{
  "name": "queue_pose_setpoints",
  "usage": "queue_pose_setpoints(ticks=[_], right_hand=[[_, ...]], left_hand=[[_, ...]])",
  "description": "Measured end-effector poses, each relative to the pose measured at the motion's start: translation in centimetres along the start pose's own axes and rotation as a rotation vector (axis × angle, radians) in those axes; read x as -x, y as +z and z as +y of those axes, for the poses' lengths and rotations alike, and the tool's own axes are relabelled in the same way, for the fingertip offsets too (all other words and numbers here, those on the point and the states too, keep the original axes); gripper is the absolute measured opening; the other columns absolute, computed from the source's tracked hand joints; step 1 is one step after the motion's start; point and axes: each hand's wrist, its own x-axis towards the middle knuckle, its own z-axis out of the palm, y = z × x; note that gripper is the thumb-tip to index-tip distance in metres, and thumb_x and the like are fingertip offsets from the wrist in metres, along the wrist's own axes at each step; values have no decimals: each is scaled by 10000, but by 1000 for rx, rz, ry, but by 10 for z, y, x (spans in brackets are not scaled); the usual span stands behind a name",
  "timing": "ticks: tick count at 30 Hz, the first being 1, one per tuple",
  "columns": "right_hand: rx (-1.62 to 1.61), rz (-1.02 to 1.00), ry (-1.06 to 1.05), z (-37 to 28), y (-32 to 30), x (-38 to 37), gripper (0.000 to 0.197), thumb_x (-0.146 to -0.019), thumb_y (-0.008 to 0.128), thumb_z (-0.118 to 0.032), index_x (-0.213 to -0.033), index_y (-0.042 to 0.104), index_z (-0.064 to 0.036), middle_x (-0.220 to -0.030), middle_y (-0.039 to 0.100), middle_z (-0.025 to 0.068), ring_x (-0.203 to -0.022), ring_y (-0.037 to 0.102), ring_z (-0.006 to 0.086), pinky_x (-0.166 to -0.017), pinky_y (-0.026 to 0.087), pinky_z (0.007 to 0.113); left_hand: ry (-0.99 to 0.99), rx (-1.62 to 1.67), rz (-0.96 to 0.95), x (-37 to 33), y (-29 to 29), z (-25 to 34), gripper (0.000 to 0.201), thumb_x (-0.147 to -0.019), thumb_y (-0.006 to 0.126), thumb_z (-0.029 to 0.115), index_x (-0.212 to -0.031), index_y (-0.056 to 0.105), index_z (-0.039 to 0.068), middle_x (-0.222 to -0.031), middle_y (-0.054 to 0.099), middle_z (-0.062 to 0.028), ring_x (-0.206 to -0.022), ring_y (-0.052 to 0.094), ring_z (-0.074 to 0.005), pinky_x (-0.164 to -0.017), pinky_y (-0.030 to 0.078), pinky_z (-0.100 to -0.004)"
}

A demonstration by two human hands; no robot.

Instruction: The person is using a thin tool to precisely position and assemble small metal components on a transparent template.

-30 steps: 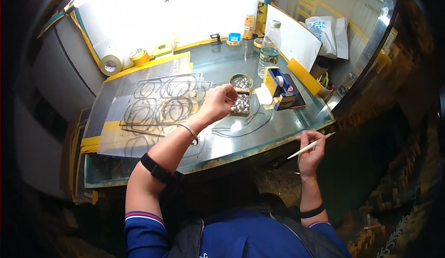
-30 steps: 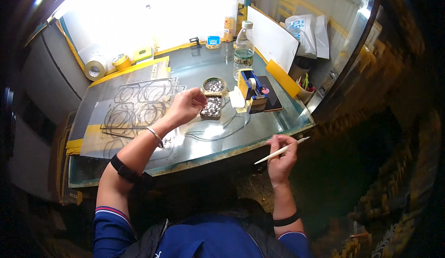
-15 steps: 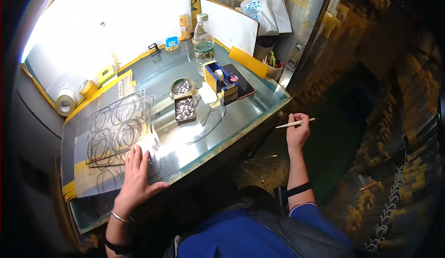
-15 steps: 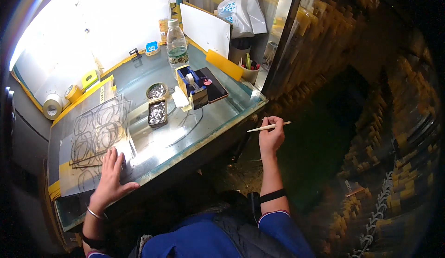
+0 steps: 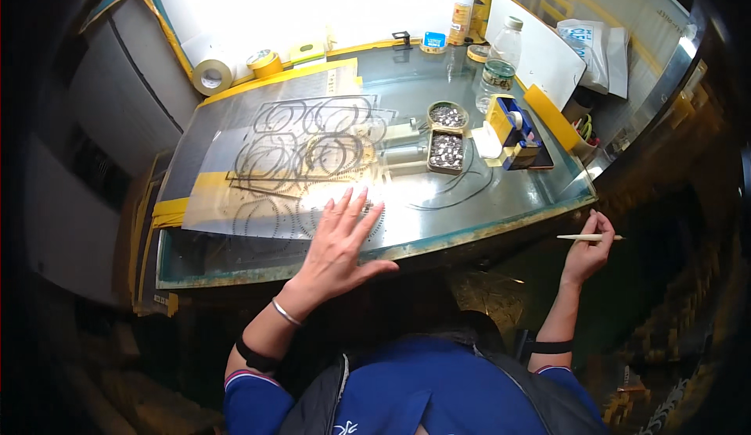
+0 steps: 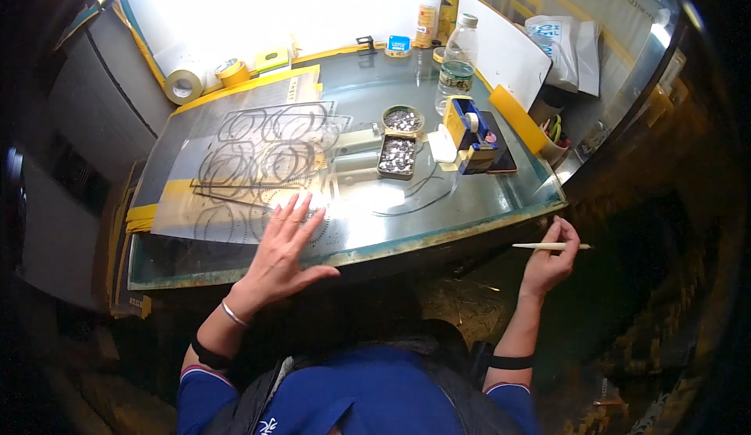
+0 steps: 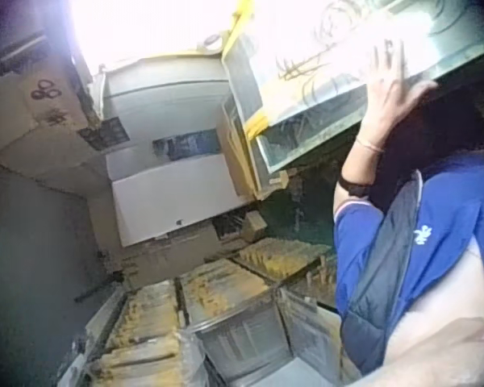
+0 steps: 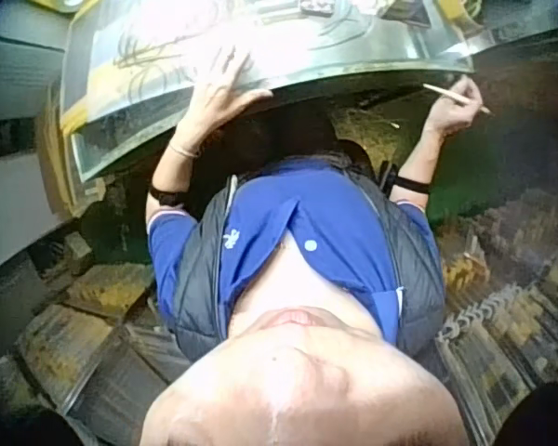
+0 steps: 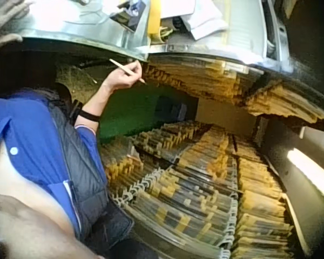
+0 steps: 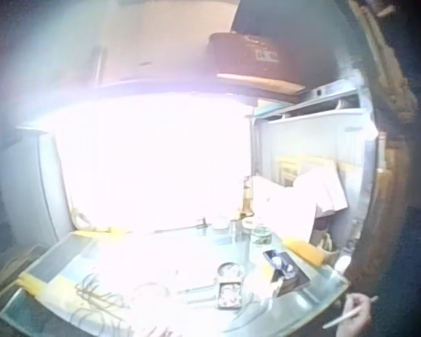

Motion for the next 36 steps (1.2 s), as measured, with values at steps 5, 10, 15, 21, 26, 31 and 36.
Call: queue_pose_setpoints(ticks=[5,10,15,21,26,31,36], right_hand=[[-290,-283,-23,-52,34,28,93,-936,648,-65,-1005,640,-5,-942,714,96,-813,651,136,-724,528,281],[-563,-546,101,-97,59,49,101,-906,689,-53,-987,648,-9,-898,708,77,-748,619,83,-675,510,237],[-783,-1043,414,-140,85,58,283,-953,657,-173,-1161,603,11,-916,703,97,-861,675,133,-745,563,280],[-713,-1227,577,-166,111,59,539,-996,586,-280,-1386,425,55,-1079,668,158,-946,678,188,-801,573,314],[-1020,-1155,515,-165,109,70,403,-958,589,-28,-1345,485,22,-1151,655,183,-939,683,195,-760,605,308],[-1091,-957,504,-169,98,80,445,-899,635,52,-1322,499,28,-1254,597,221,-926,690,198,-816,610,339],[-866,-1066,497,-161,96,94,516,-865,695,21,-1345,506,8,-1179,630,200,-893,685,152,-786,589,291]], left_hand=[[116,-79,-58,15,18,7,686,-738,811,323,-1321,557,66,-1393,508,-191,-1338,436,-388,-1107,325,-557],[79,174,175,49,15,-3,301,-772,713,-27,-1066,684,29,-1201,636,-175,-1118,622,-346,-934,517,-414],[22,-28,364,42,-16,-8,240,-795,643,-60,-1018,691,14,-1004,706,-123,-885,692,-309,-757,552,-382],[209,230,435,68,-25,1,166,-770,654,-83,-894,705,14,-912,727,-127,-853,716,-292,-754,583,-365],[277,220,211,79,-17,3,174,-732,705,-42,-896,718,16,-972,729,-104,-920,704,-272,-801,580,-358],[202,-44,319,78,-39,-19,133,-729,724,-13,-853,703,31,-933,724,-100,-931,694,-281,-836,558,-417],[-210,-256,82,65,-73,-36,359,-746,718,19,-1101,697,67,-1278,599,-167,-1280,506,-355,-1103,357,-519]])
